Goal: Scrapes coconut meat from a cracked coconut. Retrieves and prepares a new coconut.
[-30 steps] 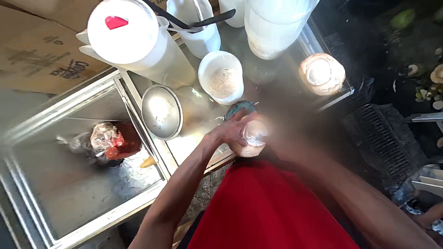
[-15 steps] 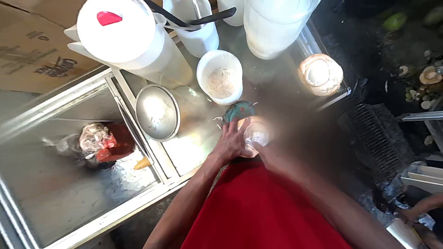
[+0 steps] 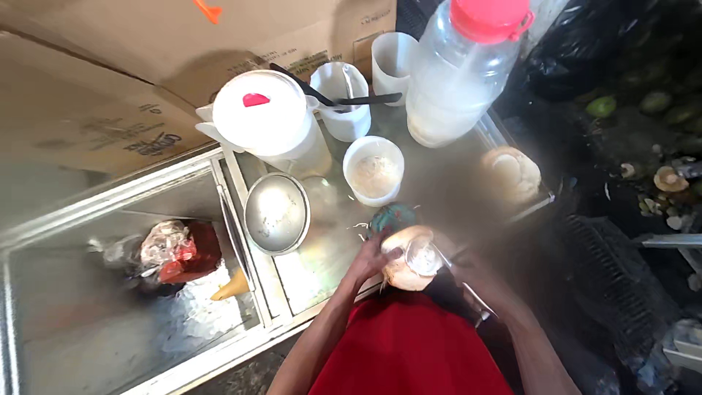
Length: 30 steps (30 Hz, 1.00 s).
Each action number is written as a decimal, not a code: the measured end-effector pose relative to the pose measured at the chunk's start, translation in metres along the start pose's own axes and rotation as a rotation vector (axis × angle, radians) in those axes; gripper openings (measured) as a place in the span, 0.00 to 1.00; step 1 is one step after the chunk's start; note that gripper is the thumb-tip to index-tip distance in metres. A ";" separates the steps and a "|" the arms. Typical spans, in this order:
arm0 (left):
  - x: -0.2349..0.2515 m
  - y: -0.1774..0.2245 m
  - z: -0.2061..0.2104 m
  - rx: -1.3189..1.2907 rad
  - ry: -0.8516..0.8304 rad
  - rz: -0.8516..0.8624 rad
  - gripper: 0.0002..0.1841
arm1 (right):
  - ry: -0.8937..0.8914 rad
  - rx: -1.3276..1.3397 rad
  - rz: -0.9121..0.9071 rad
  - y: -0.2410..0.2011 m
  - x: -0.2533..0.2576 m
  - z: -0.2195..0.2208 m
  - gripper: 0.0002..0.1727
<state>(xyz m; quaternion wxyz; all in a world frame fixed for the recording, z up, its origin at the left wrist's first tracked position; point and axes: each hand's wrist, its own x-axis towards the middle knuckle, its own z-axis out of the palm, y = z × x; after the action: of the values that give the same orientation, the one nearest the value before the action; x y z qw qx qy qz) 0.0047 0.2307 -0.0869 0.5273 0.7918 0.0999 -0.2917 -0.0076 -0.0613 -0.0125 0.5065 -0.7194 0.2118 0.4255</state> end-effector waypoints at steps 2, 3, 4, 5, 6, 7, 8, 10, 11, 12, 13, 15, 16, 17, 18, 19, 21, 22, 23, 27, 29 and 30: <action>0.001 0.003 0.002 -0.025 -0.036 -0.040 0.39 | 0.052 0.043 0.019 0.014 0.008 0.006 0.42; 0.003 0.006 0.002 -0.021 -0.044 -0.049 0.39 | 0.063 0.085 0.013 0.017 0.013 0.010 0.47; 0.006 0.007 0.003 -0.039 -0.051 -0.058 0.40 | 0.051 0.134 -0.002 0.018 0.016 0.014 0.51; 0.007 0.008 0.006 -0.084 -0.054 -0.065 0.40 | 0.029 0.185 -0.032 0.020 0.020 0.018 0.53; 0.008 0.008 0.008 -0.156 -0.048 -0.066 0.40 | 0.001 0.218 -0.067 0.020 0.024 0.020 0.52; 0.008 0.009 0.009 -0.243 -0.040 -0.063 0.39 | -0.016 0.234 -0.104 0.020 0.028 0.022 0.52; 0.006 0.007 0.010 -0.322 -0.030 -0.058 0.39 | -0.017 0.235 -0.141 0.019 0.030 0.023 0.51; -0.007 0.006 0.013 -0.464 0.020 -0.037 0.40 | -0.025 0.180 -0.192 0.012 0.025 0.021 0.52; -0.018 0.008 0.013 -0.519 0.066 -0.022 0.41 | -0.031 0.136 -0.220 0.005 0.019 0.019 0.53; -0.032 0.013 0.012 -0.557 0.124 0.000 0.42 | -0.039 0.088 -0.256 -0.007 0.010 0.017 0.56; -0.046 0.021 0.008 -0.581 0.202 0.028 0.41 | -0.054 0.030 -0.301 -0.024 0.002 0.016 0.58; -0.075 0.041 -0.006 -0.606 0.383 0.115 0.42 | -0.062 -0.126 -0.390 -0.064 -0.015 0.018 0.60; -0.085 0.054 -0.015 -0.593 0.472 0.164 0.42 | -0.045 -0.238 -0.424 -0.087 -0.023 0.019 0.60; -0.091 0.067 -0.026 -0.545 0.556 0.226 0.43 | -0.011 -0.363 -0.447 -0.109 -0.030 0.020 0.59; -0.094 0.078 -0.038 -0.469 0.633 0.295 0.43 | 0.031 -0.486 -0.472 -0.129 -0.036 0.021 0.57; -0.092 0.089 -0.052 -0.373 0.708 0.358 0.43 | 0.076 -0.586 -0.519 -0.146 -0.040 0.021 0.55; -0.080 0.105 -0.078 -0.210 0.841 0.443 0.42 | 0.174 -0.698 -0.697 -0.168 -0.039 0.025 0.42; -0.071 0.110 -0.089 -0.155 0.893 0.481 0.41 | 0.236 -0.705 -0.815 -0.174 -0.034 0.030 0.34; -0.062 0.113 -0.098 -0.123 0.922 0.510 0.41 | 0.308 -0.686 -0.936 -0.178 -0.027 0.037 0.28; -0.037 0.131 -0.126 -0.050 0.962 0.624 0.42 | 0.615 -0.519 -1.311 -0.188 0.021 0.077 0.21; -0.028 0.137 -0.134 0.150 1.010 0.733 0.40 | 0.673 -0.599 -1.232 -0.192 0.033 0.086 0.22; -0.024 0.139 -0.138 0.259 1.031 0.813 0.38 | 0.689 -0.666 -1.161 -0.193 0.033 0.087 0.22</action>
<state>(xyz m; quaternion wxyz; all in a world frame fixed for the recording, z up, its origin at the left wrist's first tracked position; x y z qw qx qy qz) 0.0994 0.2985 0.0724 0.3806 0.8614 -0.0030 0.3364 0.1182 0.0988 0.0550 0.3101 -0.9230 -0.1951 -0.1174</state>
